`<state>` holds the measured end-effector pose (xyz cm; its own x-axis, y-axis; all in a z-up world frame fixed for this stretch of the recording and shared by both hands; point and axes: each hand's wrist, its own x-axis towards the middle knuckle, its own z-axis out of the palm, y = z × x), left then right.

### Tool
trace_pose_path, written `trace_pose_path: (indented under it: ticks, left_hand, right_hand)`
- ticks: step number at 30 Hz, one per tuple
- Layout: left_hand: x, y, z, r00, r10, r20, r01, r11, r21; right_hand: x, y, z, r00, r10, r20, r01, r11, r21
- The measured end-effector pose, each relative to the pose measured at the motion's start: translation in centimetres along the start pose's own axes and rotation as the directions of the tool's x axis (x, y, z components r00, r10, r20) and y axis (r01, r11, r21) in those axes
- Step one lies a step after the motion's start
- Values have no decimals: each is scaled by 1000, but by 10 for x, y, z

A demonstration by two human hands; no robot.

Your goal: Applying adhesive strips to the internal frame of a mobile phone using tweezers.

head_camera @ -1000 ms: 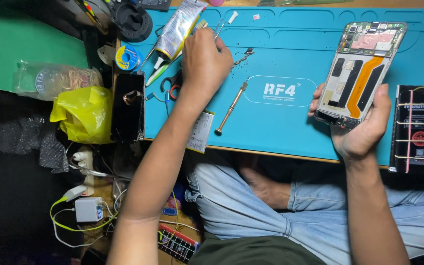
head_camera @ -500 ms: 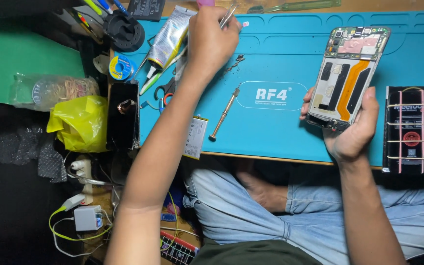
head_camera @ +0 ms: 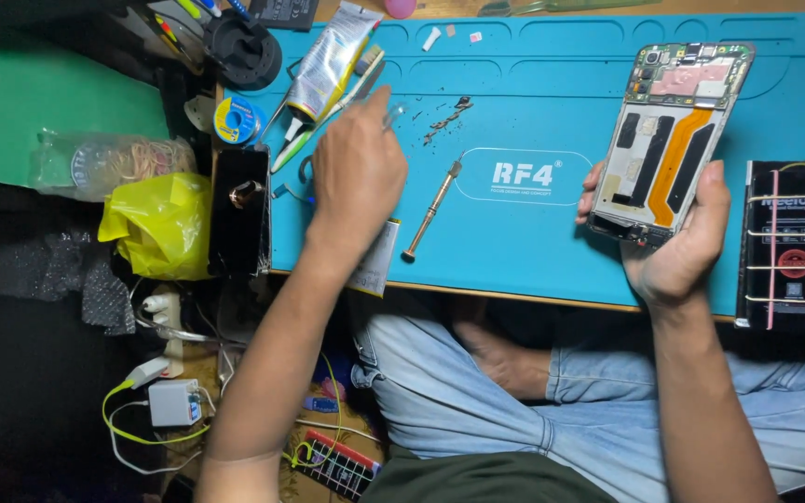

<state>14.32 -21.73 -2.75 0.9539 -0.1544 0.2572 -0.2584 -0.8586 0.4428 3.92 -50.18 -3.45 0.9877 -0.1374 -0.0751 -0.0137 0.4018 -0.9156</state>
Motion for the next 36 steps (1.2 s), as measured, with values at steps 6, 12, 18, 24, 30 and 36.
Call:
trace_pose_path:
  ticks: [6,12,18,24,30,36]
  left_hand:
    - [-5,16,13,992,62,112,-67,997,41]
    - [-12,18,-5,990,-7,140,17,997,-70]
    - [-34,50,-28,996,26,-88,-61,907,-416]
    - [-63,107,5,996,86,-16,-71,676,-733]
    - [-65,133,37,995,90,-29,-71,511,-857]
    - [-53,127,34,998,55,-43,-66,549,-833]
  right_hand:
    - [1,0,2,999,-34,22,35,999,-30]
    - [1,-1,3,1000,-29,1,29,999,-42]
    - [2,2,-3,1000,-22,21,22,1000,3]
    - [6,1,8,990,-26,-139,45,990,136]
    - [7,9,8,981,-29,-193,67,978,195]
    - [9,13,-1,994,-53,-98,65,990,123]
